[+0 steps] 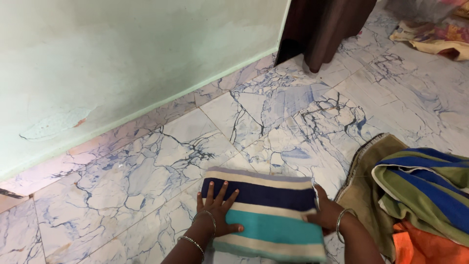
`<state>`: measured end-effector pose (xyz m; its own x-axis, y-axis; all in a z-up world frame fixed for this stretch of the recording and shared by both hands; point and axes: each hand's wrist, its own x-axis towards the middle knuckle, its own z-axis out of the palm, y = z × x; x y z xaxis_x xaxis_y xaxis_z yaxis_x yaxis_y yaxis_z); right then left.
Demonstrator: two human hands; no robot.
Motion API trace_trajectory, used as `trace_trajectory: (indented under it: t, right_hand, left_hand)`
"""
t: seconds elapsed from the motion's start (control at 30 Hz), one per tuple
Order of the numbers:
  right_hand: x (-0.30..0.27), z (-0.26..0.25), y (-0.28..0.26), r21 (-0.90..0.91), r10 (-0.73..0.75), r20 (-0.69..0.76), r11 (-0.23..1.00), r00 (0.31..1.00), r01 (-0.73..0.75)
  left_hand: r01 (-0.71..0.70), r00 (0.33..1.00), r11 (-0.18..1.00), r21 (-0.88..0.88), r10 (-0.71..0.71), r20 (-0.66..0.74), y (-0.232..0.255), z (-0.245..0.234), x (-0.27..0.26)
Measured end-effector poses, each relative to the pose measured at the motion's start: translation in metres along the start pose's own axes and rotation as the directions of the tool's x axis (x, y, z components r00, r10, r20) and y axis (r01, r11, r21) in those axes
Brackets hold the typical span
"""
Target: The person unfolds a striped towel on the floor, smooths it out, and folds it into a compact rectangle. They then place the folded towel aside and reach for another item.
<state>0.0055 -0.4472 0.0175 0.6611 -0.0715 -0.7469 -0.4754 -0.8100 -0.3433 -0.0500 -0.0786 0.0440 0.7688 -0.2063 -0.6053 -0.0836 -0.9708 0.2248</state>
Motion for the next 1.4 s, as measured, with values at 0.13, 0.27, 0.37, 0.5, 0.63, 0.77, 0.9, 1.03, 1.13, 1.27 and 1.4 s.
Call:
trace_trajectory:
  t: [0.13,0.27,0.37,0.5,0.63,0.77,0.9,1.03,1.13,1.27,1.4]
  right_hand:
    - [-0.011,0.017,0.014,-0.158,0.063,0.072,0.986,0.995,-0.051]
    - [-0.003,0.027,0.011,-0.277,-0.119,-0.324,0.96,0.939,0.026]
    - [-0.002,0.053,-0.026,-0.345,-0.553,-0.683,0.82,0.477,0.457]
    - [-0.021,0.138,-0.079,-0.512,-0.807,-0.463,0.582,0.368,0.632]
    - [-0.033,0.147,-0.073,-0.612,-0.653,-0.298,0.691,0.696,0.386]
    - [-0.021,0.117,-0.048,-0.673,-0.492,-0.412,0.732,0.767,0.107]
    - [0.008,0.087,-0.016,-0.544,-0.308,-0.525,0.838,0.793,-0.034]
    - [0.048,0.057,0.029,-0.121,-0.046,-0.437,0.993,0.898,-0.008]
    - [0.077,0.049,0.053,0.191,0.005,-0.173,0.981,0.985,0.028]
    - [0.094,0.067,0.054,0.334,-0.22,-0.295,0.888,0.93,0.316]
    - [0.08,0.073,0.045,0.381,-0.229,-0.367,0.847,0.902,0.37]
  left_hand:
    - [0.013,0.999,0.999,0.029,-0.014,0.049,0.006,-0.006,-0.004]
    - [0.025,0.999,0.998,0.061,-0.028,0.045,0.009,-0.004,-0.005]
    - [-0.021,0.999,0.991,0.133,0.026,-0.034,0.017,0.006,0.006]
    - [-0.276,0.921,0.943,0.189,0.315,-0.229,0.038,0.043,0.013]
    - [-0.345,0.9,0.929,0.135,0.369,-0.234,0.041,0.051,0.021]
    - [-0.164,0.953,0.986,0.016,0.162,-0.257,0.026,0.036,0.015]
    - [0.086,0.928,0.993,-0.08,-0.109,-0.356,0.001,0.019,0.013]
    - [0.277,0.858,0.824,-0.495,-0.444,-0.259,-0.037,0.027,0.028]
    - [0.283,0.873,0.596,-0.752,-0.485,-0.056,-0.065,0.033,0.055]
    - [0.213,0.94,0.071,-0.975,-0.286,0.184,-0.083,0.047,0.069]
    - [0.191,0.968,-0.317,-0.929,-0.093,0.231,-0.077,0.054,0.062]
